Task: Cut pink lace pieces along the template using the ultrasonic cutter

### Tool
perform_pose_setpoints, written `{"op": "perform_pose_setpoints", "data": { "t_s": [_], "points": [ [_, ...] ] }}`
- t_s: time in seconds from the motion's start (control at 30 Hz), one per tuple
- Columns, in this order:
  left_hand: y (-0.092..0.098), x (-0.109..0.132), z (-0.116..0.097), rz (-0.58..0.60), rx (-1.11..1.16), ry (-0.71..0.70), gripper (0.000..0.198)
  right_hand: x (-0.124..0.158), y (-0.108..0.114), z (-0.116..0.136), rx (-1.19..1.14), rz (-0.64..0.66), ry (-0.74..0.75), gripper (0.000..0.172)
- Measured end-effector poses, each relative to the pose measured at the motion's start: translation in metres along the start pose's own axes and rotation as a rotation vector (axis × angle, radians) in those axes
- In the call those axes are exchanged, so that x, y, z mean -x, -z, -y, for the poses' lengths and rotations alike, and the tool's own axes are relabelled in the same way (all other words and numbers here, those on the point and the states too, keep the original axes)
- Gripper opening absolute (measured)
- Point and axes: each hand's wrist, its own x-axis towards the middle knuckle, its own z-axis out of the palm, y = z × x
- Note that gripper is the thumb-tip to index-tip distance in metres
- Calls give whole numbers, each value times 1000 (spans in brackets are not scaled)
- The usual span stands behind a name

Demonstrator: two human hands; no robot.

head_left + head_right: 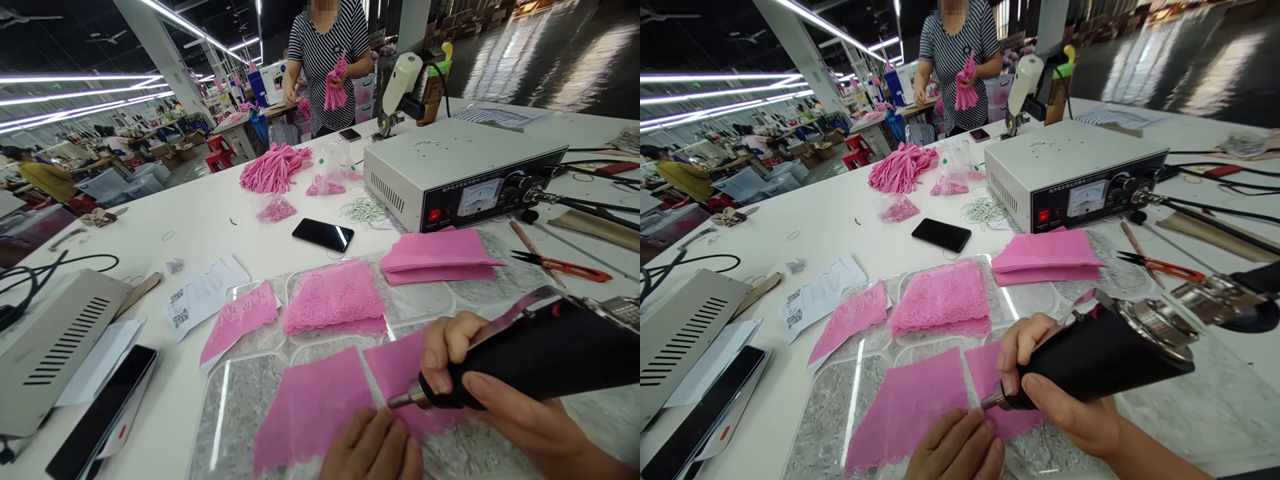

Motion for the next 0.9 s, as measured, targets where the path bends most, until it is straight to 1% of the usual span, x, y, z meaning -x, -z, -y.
{"op": "perform_pose_setpoints", "data": {
  "t_s": [0.03,0.1,0.17,0.23,0.3,0.33,0.37,0.47,0.57,0.67,0.9],
  "points": [
    [0,-2,0,-17,6,13,36,1,2,-1,-21,51,-9,19],
    [0,-7,0,-49,17,55,34,1,7,0,-66,84,-10,12],
    [1,-12,1,-59,22,80,33,-2,14,3,-82,10,33,9],
    [4,-16,4,-40,7,90,30,-6,21,6,-64,-122,113,6],
    [7,-20,10,19,-26,103,24,-11,27,7,-39,-247,184,5],
    [8,-21,13,60,-48,114,23,-13,29,7,-32,-284,203,5],
    [8,-22,16,104,-67,124,23,-15,31,6,-26,-293,207,4],
    [3,-20,22,193,-88,126,25,-17,35,0,9,-250,204,3],
    [-3,-13,23,218,-85,117,25,-17,36,-6,48,-216,225,4],
    [-5,-9,22,224,-96,112,26,-17,34,-8,71,-195,251,4],
    [-4,-10,22,201,-103,113,26,-18,34,-12,99,-160,233,3]
  ]
}}
